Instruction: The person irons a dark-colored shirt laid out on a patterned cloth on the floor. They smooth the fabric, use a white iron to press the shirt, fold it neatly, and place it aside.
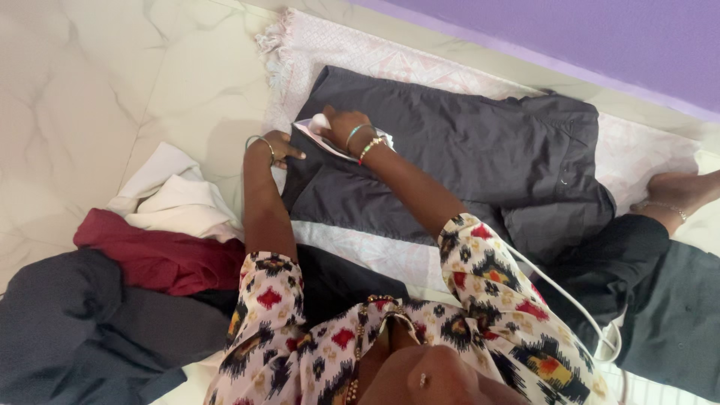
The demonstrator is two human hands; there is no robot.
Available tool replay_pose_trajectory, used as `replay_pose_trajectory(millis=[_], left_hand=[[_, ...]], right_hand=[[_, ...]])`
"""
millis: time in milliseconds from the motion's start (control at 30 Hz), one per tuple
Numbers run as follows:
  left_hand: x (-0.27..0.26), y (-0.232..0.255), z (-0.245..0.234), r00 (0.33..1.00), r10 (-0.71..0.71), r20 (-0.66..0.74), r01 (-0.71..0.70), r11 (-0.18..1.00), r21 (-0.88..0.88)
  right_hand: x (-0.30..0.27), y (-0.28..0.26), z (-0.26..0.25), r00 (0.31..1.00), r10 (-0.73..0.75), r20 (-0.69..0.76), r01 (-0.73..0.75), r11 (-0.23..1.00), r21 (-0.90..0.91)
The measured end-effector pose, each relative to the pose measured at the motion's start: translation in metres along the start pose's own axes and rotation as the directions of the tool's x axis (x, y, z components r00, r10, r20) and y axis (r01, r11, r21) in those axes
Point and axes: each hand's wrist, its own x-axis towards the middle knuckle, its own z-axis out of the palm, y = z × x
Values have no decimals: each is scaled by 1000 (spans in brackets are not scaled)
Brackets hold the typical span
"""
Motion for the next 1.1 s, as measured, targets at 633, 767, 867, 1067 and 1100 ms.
replay_pose_trajectory(millis=[633,767,867,1067,1100], left_hand=[[-40,-3,43,607,374,-701,-188,925,330],[-50,35,106,127,724,-678,-492,640,591],[-60,51,169,158,846,-510,-563,501,657],[-95,69,208,743,598,-302,-202,630,750],[-102,70,209,807,526,-270,-165,639,752]], right_hand=[[-59,51,0,999,47,20,-46,998,-40],[-79,71,-12,987,136,84,-124,983,-135],[-100,89,-13,990,136,22,-135,990,-48],[-130,116,-18,979,205,6,-204,978,-40],[-136,122,-19,978,206,0,-206,978,-24]])
